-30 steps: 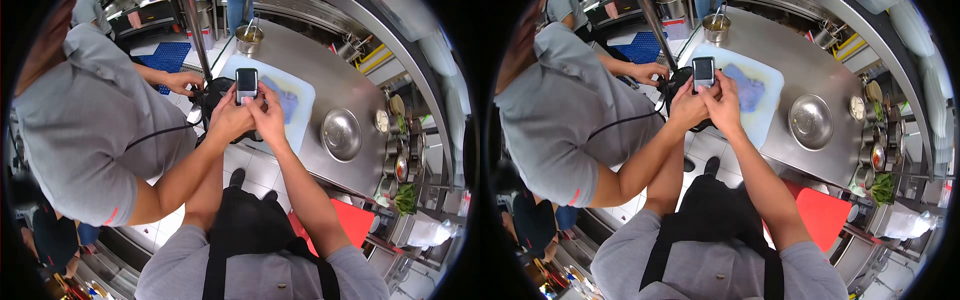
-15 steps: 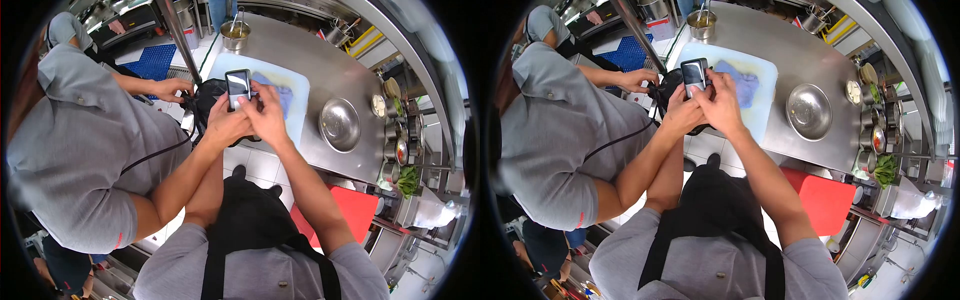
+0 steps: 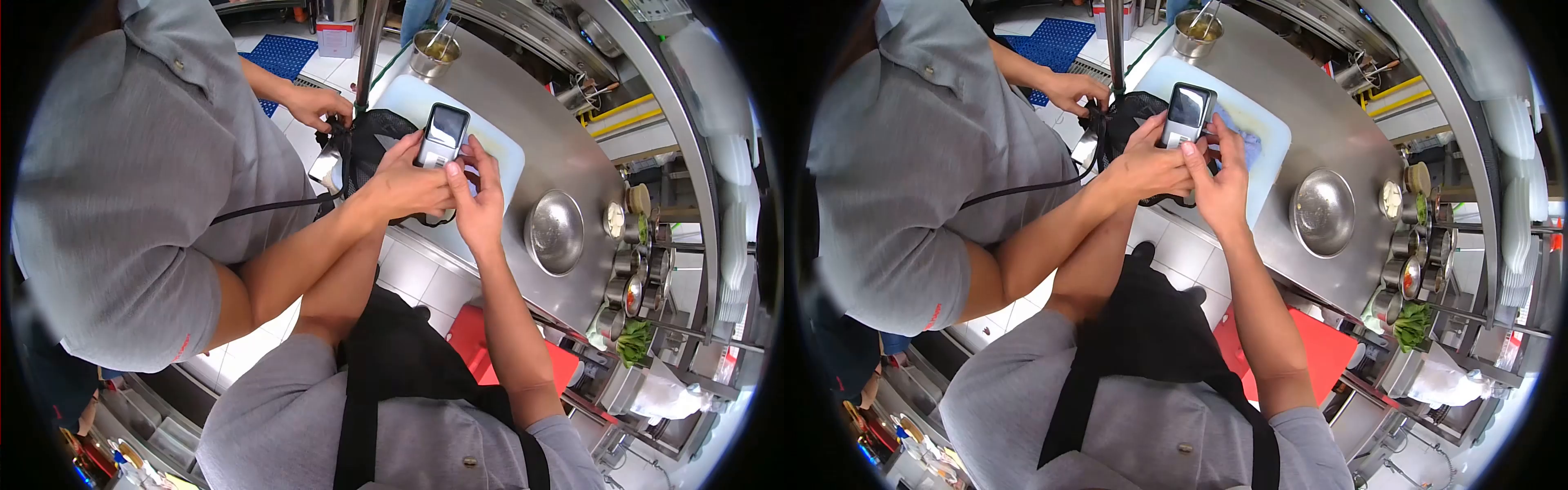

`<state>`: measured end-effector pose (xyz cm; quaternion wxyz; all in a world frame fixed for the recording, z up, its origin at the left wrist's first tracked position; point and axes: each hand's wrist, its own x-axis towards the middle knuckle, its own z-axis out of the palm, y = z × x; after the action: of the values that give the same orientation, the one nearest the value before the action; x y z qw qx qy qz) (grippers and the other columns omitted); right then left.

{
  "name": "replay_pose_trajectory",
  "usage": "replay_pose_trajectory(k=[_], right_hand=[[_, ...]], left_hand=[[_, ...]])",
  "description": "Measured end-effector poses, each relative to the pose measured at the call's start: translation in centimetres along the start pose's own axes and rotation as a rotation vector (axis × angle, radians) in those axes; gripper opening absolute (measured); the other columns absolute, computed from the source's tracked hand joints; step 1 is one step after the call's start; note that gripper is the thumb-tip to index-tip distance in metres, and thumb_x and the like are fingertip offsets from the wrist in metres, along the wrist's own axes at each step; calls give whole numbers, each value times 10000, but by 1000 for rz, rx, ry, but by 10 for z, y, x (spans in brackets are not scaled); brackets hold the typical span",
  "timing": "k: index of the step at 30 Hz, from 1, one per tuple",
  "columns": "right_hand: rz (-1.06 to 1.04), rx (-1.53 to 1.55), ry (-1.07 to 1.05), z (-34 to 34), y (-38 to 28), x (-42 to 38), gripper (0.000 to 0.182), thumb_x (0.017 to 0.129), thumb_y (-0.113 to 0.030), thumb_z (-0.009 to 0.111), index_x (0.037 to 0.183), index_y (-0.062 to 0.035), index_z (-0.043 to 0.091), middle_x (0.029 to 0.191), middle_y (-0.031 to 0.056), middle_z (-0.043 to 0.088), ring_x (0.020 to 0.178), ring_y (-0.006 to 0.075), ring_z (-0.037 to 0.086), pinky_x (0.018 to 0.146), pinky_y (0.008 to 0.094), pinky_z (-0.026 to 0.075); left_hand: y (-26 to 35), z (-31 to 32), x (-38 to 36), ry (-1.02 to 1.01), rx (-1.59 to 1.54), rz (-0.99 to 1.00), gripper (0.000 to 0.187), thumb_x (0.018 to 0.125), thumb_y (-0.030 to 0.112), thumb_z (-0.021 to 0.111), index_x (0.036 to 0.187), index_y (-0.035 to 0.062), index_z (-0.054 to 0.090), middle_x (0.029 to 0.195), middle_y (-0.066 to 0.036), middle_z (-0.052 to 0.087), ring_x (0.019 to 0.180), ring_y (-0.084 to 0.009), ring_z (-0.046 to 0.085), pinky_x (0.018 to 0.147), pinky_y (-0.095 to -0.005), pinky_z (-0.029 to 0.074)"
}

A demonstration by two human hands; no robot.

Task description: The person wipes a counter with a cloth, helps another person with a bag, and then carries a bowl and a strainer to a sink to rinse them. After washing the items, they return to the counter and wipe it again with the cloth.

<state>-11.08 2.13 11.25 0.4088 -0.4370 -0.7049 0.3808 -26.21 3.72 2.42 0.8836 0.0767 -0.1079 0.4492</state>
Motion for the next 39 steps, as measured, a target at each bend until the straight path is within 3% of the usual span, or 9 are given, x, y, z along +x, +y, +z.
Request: replay_pose_trajectory(k=[2,4,12,13,14,19,26,31,39], right_hand=[[-50,-20,22,0,2,0,620,894,-281,687,1354,64,456,1194,163,556,1061,242,574,871,349,490],[-45,-16,22,-1,0,0,616,895,-279,686,1356,60,456,1195,165,556,1062,244,575,879,349,491],[-30,-13,20,-5,-3,-4,595,899,-256,682,1365,39,458,1192,168,555,1074,250,579,905,356,498],[-28,-17,17,-5,-4,-5,563,919,-248,657,1373,21,461,1209,149,551,1084,220,573,905,341,489],[-26,-20,13,-6,-5,-6,532,939,-240,631,1382,3,464,1226,131,546,1093,189,567,905,326,479],[-23,-19,12,-10,-7,-7,523,939,-240,631,1377,-3,473,1221,130,560,1085,185,574,895,322,480],[-25,-33,14,-13,-5,-10,508,938,-232,629,1373,-15,481,1220,124,570,1084,182,579,896,320,478],[-31,-27,13,-17,-7,-13,508,935,-232,635,1370,-18,486,1225,120,565,1092,181,576,899,321,478],[-25,-28,20,-22,-1,-19,505,935,-224,637,1371,-19,486,1218,118,555,1102,186,575,898,316,478]], left_hand=[[1,-2,2,46,33,11,593,983,498,358,1374,66,468,1321,-112,544,1196,-247,531,1009,-382,397],[4,-8,5,-92,-44,-17,609,980,507,359,1378,57,460,1331,-122,536,1190,-259,536,1023,-389,390],[5,-23,6,-218,-170,-75,664,964,560,354,1372,46,455,1332,-140,535,1189,-284,534,1004,-399,391],[4,-23,6,-237,-216,-98,683,955,580,357,1369,47,457,1332,-143,534,1183,-286,537,996,-400,393],[5,-24,6,-238,-216,-99,683,955,580,357,1369,47,457,1332,-143,534,1183,-286,537,996,-400,393],[6,-24,6,-17,21,-42,741,926,636,362,1382,59,454,1336,-145,532,1183,-285,528,980,-394,393],[1,-29,4,-33,-57,-104,804,894,692,365,1392,66,446,1360,-148,513,1204,-285,507,953,-381,397],[0,-41,4,-164,-209,-176,891,867,684,450,1423,-8,372,1388,-184,464,1250,-285,469,1008,-365,375],[-9,-33,2,-172,-112,-91,879,883,686,414,1410,-17,394,1369,-196,494,1212,-298,504,1018,-365,373]])
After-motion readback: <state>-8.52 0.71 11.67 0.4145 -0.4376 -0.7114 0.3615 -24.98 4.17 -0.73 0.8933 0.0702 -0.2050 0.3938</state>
